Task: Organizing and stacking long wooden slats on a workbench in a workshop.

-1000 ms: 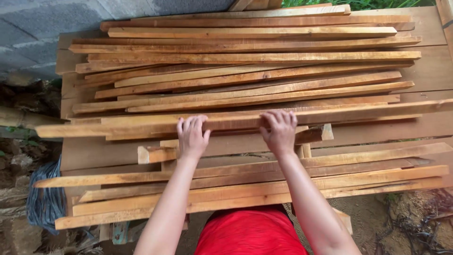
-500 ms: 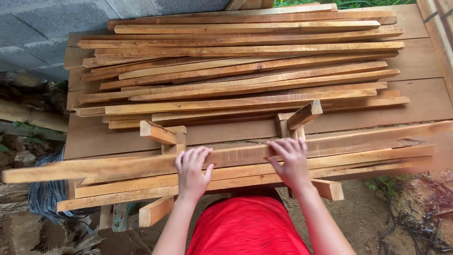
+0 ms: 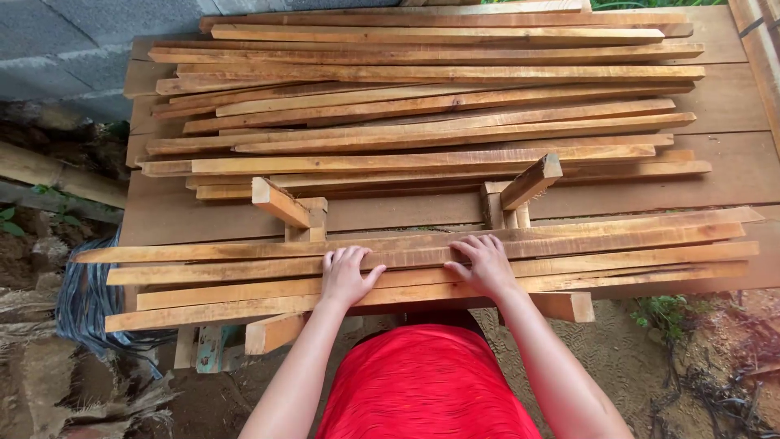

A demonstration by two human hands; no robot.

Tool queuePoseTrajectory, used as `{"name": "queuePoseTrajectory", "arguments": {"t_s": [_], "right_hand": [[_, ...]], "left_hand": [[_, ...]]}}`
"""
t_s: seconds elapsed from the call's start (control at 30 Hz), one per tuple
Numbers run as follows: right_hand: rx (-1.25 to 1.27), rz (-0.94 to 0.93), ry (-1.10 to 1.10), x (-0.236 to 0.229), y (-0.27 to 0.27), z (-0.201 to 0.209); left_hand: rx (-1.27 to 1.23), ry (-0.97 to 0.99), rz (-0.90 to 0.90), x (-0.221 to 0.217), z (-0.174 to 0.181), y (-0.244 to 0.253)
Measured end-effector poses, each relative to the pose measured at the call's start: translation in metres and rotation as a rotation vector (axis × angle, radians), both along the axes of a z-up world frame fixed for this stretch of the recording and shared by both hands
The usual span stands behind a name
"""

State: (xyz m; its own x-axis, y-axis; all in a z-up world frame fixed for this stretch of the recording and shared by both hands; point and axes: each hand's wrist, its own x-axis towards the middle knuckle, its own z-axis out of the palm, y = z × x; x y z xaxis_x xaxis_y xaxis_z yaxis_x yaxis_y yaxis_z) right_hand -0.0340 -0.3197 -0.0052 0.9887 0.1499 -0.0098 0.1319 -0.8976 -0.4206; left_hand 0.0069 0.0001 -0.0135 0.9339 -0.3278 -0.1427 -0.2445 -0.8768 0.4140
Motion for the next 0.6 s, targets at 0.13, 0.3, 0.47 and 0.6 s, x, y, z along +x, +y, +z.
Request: {"name": "queuePoseTrajectory", "arguments": {"t_s": [0.13,0.3,0.47,0.6], "right_hand": [[0.015,0.037,0.040,-0.003,0.002,0.007],[-0.023,0.024,0.061,0.002,0.014,0.012],[-0.028,0.005,0.104,0.008,0.028,0.009],[-0.059,0.013,0.155,0.011,0.027,-0.001]], "left_hand": [[0.039,0.115,0.005,0.001,0.007,0.000],[0.143,0.153,-0.065,0.014,0.017,-0.019],[0.154,0.117,-0.102,0.036,0.000,-0.038],[0.233,0.338,-0.128,0.049,0.016,-0.041]]}}
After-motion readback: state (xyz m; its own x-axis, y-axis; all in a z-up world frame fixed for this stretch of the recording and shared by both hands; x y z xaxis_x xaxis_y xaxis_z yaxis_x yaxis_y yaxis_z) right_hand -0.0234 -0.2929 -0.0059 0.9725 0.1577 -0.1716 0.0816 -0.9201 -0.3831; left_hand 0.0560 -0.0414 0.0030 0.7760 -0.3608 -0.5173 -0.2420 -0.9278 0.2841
